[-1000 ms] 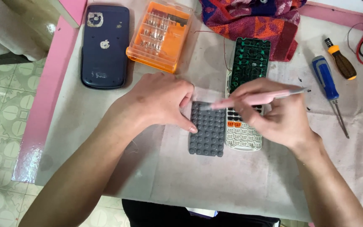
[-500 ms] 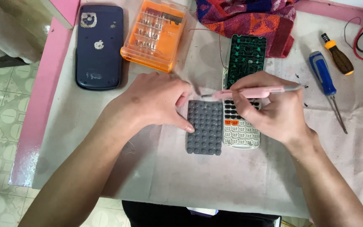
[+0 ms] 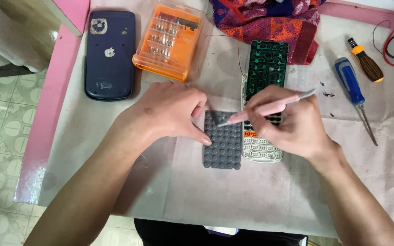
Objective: Cleaning the individual button holes of a calculator keypad using a small cleaning tool
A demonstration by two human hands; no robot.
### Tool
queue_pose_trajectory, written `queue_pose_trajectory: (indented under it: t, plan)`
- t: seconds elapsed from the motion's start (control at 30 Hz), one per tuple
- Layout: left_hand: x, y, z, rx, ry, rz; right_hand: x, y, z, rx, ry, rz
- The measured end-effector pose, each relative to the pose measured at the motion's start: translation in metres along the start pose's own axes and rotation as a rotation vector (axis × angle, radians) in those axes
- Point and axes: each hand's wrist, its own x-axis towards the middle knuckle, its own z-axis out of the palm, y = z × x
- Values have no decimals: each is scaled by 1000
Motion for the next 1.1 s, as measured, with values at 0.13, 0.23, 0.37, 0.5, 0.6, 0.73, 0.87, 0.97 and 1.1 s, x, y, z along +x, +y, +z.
queue_pose_trajectory:
  t: [0.13,0.23,0.37,0.5,0.6,0.73,0.87,0.97,1.1]
  plan:
    - [0,-2,2,4,20,19,-10,16,-7,-241,111,4]
    - [1,-2,2,5,26,16,-9,13,-3,-158,146,-33]
    - [1,0,0,13,5,-1,-4,3,-7,-126,41,14]
    - [1,0,1,20,13,0,-5,2,-13,-219,132,22]
    - [1,1,0,16,-14,-25,-1,1,-3,40,33,-73]
    - [2,1,1,30,-8,-12,-2,7,-5,-82,62,8]
    - [1,0,1,17,-2,-11,-9,22,-6,-173,120,-18]
    - [-1,3,0,11,-2,-10,-6,10,-1,-102,99,25]
    - [0,3,-2,1,-2,-24,-1,5,-8,-228,155,-11]
